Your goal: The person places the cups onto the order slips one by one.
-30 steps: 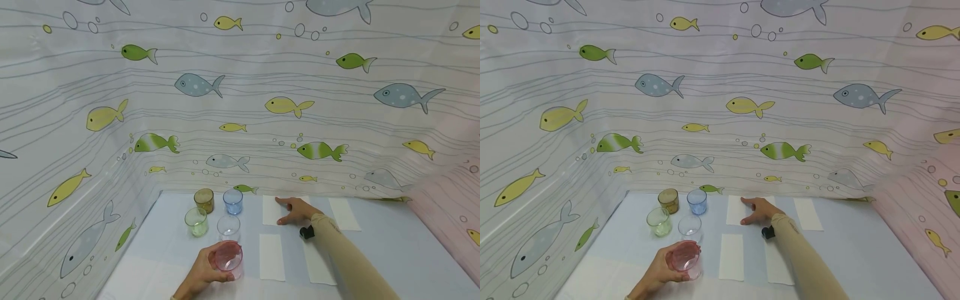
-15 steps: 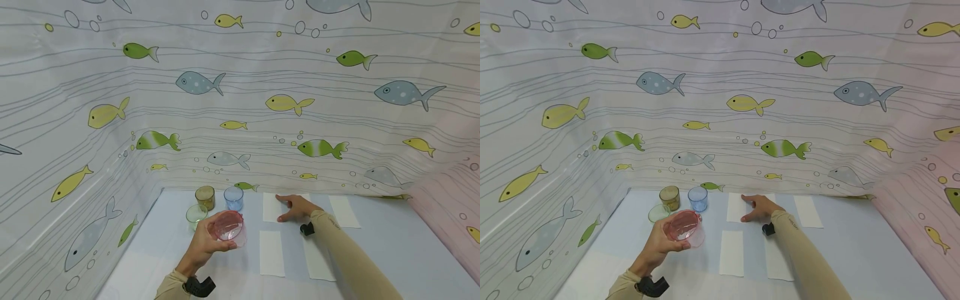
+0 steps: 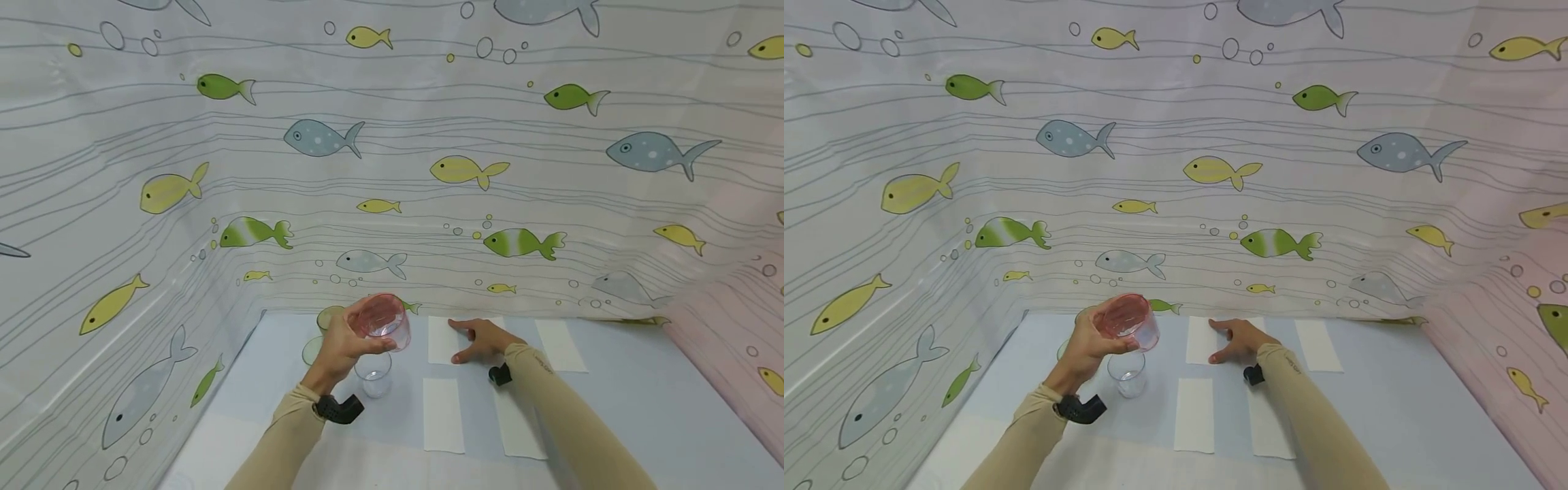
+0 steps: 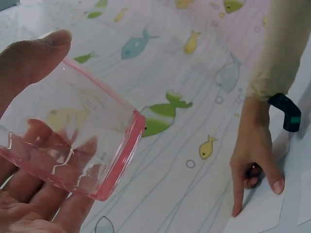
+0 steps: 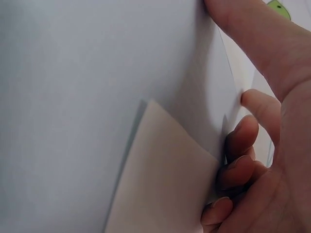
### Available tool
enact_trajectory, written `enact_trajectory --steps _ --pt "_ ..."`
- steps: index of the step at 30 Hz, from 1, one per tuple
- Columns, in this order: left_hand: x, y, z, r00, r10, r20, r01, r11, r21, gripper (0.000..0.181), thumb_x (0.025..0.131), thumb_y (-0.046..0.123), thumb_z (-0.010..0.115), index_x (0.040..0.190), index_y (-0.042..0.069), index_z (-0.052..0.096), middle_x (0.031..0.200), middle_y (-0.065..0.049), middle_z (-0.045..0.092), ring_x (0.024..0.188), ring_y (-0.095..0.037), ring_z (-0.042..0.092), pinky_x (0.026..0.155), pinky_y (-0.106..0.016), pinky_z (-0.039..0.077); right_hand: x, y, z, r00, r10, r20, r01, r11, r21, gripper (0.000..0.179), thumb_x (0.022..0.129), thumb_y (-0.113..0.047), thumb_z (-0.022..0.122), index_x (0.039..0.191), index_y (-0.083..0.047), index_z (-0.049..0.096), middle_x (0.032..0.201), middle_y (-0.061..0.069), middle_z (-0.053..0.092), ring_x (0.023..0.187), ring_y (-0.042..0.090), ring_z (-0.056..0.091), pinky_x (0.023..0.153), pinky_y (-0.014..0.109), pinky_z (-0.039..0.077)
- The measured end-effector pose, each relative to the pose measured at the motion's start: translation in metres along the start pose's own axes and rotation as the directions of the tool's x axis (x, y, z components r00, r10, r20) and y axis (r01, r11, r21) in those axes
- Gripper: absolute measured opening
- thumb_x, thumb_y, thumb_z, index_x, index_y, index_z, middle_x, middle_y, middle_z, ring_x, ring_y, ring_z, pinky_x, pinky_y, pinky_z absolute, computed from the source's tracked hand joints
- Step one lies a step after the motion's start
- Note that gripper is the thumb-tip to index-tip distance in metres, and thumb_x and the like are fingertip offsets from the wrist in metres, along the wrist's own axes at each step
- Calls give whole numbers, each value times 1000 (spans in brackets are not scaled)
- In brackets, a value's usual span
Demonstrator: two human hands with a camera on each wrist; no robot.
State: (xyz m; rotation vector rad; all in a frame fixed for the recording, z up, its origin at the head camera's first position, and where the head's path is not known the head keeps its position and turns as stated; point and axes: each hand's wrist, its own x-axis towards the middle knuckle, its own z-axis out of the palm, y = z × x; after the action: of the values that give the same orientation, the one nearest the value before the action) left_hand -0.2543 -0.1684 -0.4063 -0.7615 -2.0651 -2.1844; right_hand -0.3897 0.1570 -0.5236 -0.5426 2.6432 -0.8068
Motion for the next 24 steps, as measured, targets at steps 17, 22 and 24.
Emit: enact_trajectory --steps 17,22,24 --pt "73 -32 23 997 -78 25 79 995 -58 69 81 -11 84 144 4 62 144 -21 66 136 -37 63 111 -37 55 0 -1 -2 999 35 1 -35 999 10 102 72 -47 98 159 -29 50 90 4 49 83 18 46 68 31 35" --pt "88 -51 27 995 -79 60 82 996 -39 69 82 -11 83 145 5 60 145 -22 64 138 -43 60 111 -37 55 2 0 -2 999 33 1 -33 999 19 102 70 -47 99 158 -31 51 89 3 48 82 17 45 68 31 35" --pt "93 -57 29 993 -89 72 91 996 -22 69 83 -10 83 146 5 60 146 -23 64 139 -43 59 112 -38 55 4 0 -2 999 42 3 -42 999 19 102 69 -48 99 158 -32 51 89 2 48 82 17 46 68 31 35"
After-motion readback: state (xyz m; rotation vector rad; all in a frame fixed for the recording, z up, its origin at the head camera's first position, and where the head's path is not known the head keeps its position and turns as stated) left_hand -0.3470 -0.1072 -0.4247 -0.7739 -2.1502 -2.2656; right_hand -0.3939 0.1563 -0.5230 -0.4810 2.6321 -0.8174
